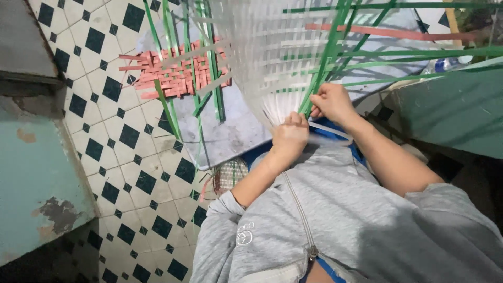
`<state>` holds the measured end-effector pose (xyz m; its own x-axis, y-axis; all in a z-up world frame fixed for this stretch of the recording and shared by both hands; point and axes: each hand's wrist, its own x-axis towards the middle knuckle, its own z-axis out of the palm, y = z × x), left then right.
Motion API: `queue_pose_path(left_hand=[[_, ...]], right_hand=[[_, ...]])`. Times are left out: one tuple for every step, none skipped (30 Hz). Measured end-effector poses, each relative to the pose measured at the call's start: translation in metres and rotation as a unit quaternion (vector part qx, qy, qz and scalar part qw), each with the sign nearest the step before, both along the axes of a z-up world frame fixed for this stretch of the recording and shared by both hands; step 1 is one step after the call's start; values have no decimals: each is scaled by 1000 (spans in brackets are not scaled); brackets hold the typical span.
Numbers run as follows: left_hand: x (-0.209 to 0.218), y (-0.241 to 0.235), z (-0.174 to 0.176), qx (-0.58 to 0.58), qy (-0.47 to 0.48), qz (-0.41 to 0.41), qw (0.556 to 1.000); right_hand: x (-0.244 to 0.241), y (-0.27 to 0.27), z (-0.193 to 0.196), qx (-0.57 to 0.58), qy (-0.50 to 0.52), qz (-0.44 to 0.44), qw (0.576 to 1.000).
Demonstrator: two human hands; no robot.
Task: Weaving green, white, and pink plastic strips together on a flat surface to create a mat or bag component.
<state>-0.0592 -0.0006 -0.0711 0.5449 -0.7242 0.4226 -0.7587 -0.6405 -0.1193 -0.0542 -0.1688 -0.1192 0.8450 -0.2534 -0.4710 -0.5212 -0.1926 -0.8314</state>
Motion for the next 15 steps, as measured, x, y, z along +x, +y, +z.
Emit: queue_pose_path(left_hand=[[0,0,-13,5,8,9,1000],[-1,1,-27,9,17,19,1000],[0,1,-16,9,16,19,1000],[1,0,-6,10,51,11,999],[3,-1,5,10,87,1,996],[0,-4,6,10,87,1,996],[0,-9,7,16,113,23,993],[-1,-14,8,22,138,46,989],[2,-15,4,22,137,45,989],[5,-16,0,21,128,22,991],[9,-18,-4,18,119,-3,993],[10,-20,11,17,119,-4,993],[12,-25,26,14,120,-5,993],[14,-29,41,10,122,-6,992],[18,-33,38,8,125,-1,992]], right_hand=[[0,1,2,13,-8,-5,1000],[0,3,4,27,-15,-10,999],[1,0,-2,27,-15,-9,999],[2,-2,-8,6,-18,-8,1000],[3,-5,-13,-16,-21,-8,1000],[1,-4,-7,-16,-21,-8,1000],[1,-4,0,-1,-10,-25,1000],[2,-4,7,14,1,-41,999],[-4,-8,1,14,1,-42,999],[-8,-12,-4,68,-72,-53,994],[-13,-16,-10,119,-144,-65,980],[-18,-21,-12,118,-145,-66,980],[-22,-28,-13,144,-157,-85,973],[-25,-35,-14,170,-169,-104,965],[-27,-35,-3,169,-166,-100,966]])
